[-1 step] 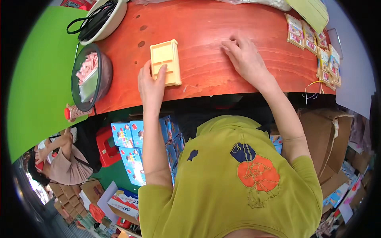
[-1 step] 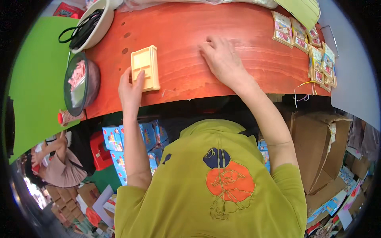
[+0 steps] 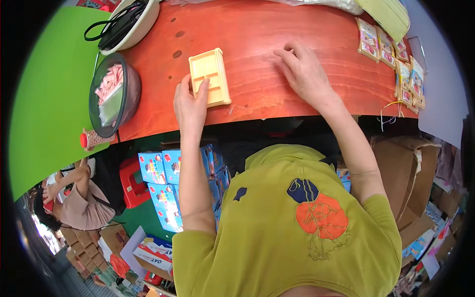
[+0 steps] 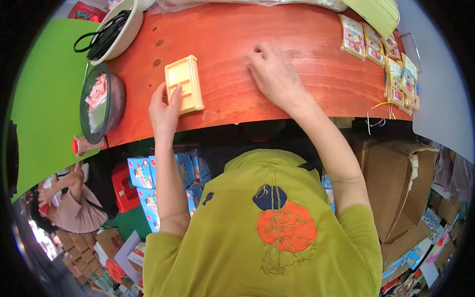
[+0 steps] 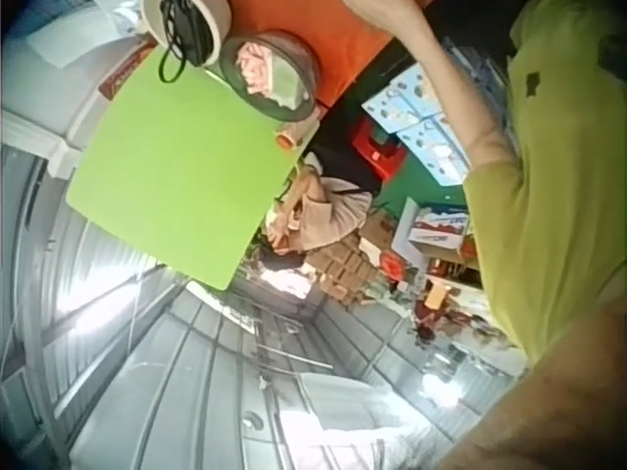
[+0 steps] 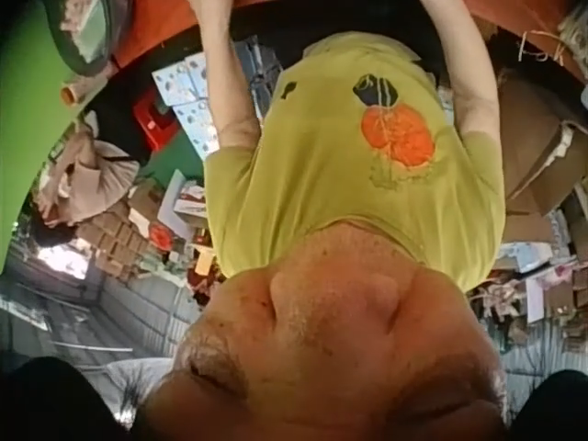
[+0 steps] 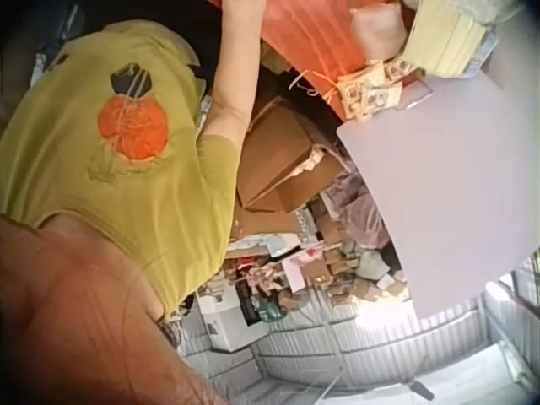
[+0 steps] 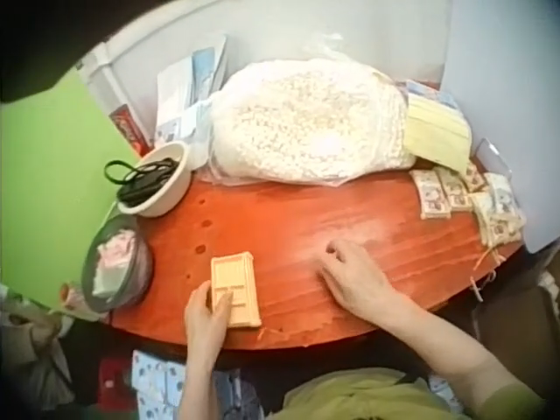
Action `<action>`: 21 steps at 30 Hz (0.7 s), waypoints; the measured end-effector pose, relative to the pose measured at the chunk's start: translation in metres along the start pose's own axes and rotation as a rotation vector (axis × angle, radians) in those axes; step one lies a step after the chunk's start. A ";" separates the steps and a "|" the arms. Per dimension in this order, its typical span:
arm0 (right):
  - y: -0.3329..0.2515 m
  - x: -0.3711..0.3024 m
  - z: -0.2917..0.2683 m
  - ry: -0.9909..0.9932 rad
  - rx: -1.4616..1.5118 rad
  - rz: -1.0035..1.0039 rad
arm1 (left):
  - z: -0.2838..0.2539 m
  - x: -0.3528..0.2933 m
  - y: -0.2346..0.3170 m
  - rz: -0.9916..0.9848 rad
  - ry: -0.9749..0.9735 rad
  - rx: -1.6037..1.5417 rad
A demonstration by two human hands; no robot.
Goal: Placing small white cubes into yellow compartmentalized plastic trays.
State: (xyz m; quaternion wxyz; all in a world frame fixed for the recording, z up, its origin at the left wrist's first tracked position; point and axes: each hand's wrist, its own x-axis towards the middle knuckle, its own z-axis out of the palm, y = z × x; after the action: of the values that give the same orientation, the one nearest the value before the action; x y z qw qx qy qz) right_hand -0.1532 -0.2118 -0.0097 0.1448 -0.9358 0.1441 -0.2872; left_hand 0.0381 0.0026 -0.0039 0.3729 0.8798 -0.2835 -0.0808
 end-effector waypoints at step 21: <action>-0.069 0.006 0.007 0.103 0.378 0.022 | 0.051 -0.015 0.047 -0.096 -0.460 -1.557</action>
State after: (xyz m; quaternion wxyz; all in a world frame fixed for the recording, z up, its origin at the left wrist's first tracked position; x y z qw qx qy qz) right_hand -0.1316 -0.1494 0.0127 0.3134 -0.8746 0.1049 -0.3549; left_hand -0.0131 -0.0472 -0.0081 0.8064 0.3410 -0.1777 -0.4493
